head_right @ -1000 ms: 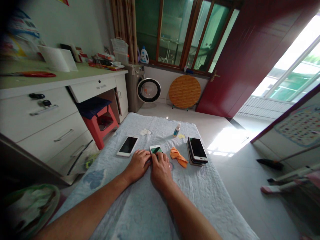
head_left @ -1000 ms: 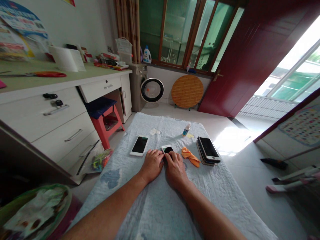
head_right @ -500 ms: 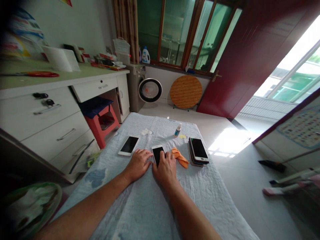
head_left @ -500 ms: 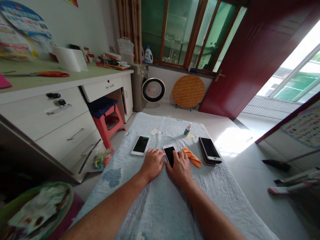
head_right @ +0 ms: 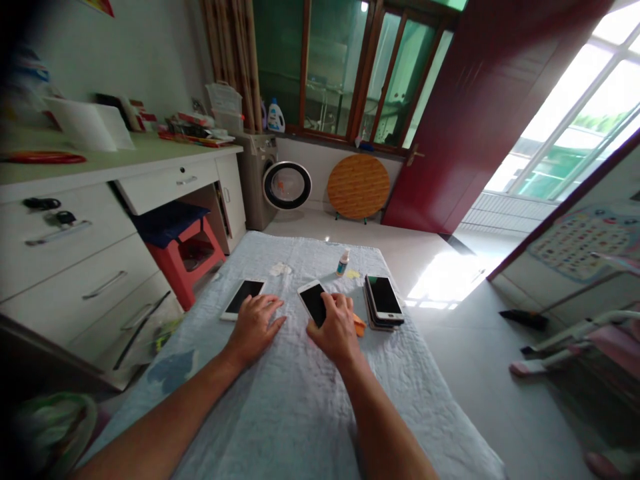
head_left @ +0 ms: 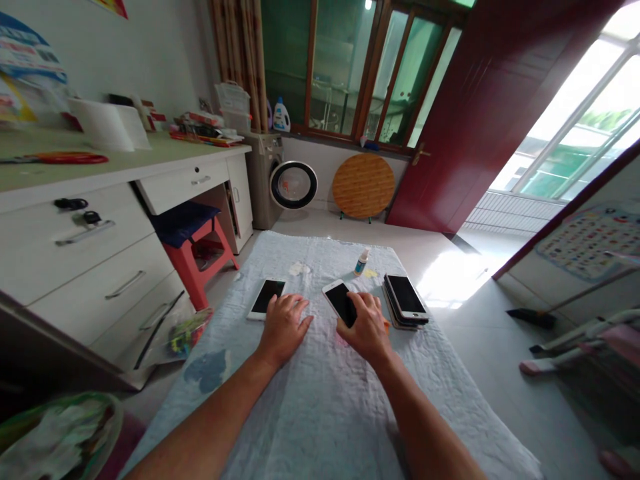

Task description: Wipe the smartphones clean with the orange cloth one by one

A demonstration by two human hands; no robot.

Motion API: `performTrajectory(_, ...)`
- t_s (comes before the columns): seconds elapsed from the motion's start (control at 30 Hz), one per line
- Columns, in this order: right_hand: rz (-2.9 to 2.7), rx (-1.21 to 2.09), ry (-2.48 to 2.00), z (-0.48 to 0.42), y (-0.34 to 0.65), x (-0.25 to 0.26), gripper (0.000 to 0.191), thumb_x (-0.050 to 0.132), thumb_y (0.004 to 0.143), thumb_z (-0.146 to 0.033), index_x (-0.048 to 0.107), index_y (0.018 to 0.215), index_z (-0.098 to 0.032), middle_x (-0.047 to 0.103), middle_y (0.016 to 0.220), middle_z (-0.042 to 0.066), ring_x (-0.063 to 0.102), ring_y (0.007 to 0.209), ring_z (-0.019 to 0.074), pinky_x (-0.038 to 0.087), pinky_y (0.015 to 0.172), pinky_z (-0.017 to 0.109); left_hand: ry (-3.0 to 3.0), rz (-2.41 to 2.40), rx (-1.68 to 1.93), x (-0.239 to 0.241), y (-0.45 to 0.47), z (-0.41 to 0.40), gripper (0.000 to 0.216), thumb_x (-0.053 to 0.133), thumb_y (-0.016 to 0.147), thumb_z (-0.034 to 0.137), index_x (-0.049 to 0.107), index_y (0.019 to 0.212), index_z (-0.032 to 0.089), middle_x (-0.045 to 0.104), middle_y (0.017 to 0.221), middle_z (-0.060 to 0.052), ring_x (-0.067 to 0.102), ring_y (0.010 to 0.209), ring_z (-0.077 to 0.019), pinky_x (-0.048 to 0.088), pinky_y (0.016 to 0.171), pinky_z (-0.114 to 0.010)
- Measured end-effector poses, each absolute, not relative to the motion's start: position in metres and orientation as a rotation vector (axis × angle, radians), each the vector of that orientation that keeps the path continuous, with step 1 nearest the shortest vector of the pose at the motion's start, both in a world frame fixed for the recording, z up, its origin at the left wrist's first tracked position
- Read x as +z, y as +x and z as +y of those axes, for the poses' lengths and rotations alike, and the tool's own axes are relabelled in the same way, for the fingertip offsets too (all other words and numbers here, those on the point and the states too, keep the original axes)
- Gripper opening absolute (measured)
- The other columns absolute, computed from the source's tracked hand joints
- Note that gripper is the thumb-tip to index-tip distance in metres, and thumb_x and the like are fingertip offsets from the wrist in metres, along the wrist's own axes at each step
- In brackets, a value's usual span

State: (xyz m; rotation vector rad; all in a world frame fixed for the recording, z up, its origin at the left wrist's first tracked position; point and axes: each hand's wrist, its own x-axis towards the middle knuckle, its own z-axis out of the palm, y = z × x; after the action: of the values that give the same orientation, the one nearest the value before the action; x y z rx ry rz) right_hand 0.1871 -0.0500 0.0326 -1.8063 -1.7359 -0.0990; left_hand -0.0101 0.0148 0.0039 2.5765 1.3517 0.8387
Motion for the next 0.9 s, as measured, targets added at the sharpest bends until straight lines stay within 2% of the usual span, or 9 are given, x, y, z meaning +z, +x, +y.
performTrajectory(0.13,-1.538,-0.317,-1.817,-0.046,0.232,0.043,0.046,0.062,0.073,-0.036,0.061,0.115,-0.016,0.059,0.108,0.012,0.05,0.099,0.0267,0.04,0.093,0.042,2.583,1.371,0.854,0.003,-0.011,0.017,0.027,0.057,0.087,0.033,0.064,0.111,0.022,0.063,0.116,-0.01,0.053,0.115,-0.03,0.027,0.108,-0.055)
performTrajectory(0.3,-1.293,-0.488,-2.009,-0.042,0.285,0.043,0.046,0.06,0.074,-0.037,0.062,0.112,-0.012,0.063,0.106,0.016,0.053,0.098,0.0283,0.038,0.094,0.043,2.601,1.361,0.867,-0.001,-0.01,0.017,0.027,0.058,0.086,0.032,0.065,0.11,0.022,0.063,0.117,-0.01,0.054,0.114,-0.0304,0.028,0.107,-0.056)
performTrajectory(0.57,-1.186,-0.439,-2.286,-0.037,0.309,0.037,0.053,0.06,0.073,-0.04,0.063,0.117,-0.008,0.067,0.103,0.017,0.058,0.095,0.028,0.036,0.093,0.039,2.642,1.395,0.883,-0.001,-0.01,0.017,0.027,0.059,0.085,0.031,0.066,0.109,0.021,0.065,0.116,-0.01,0.055,0.113,-0.0298,0.03,0.106,-0.056)
performTrajectory(0.9,-1.101,-0.324,-2.471,-0.038,0.303,0.04,0.053,0.06,0.075,-0.043,0.061,0.121,-0.017,0.066,0.109,0.014,0.055,0.1,0.0313,0.037,0.085,0.04,2.607,1.668,0.87,0.005,-0.019,0.024,0.029,0.059,0.085,0.032,0.066,0.111,0.02,0.06,0.125,-0.012,0.049,0.12,-0.0313,0.025,0.107,-0.057)
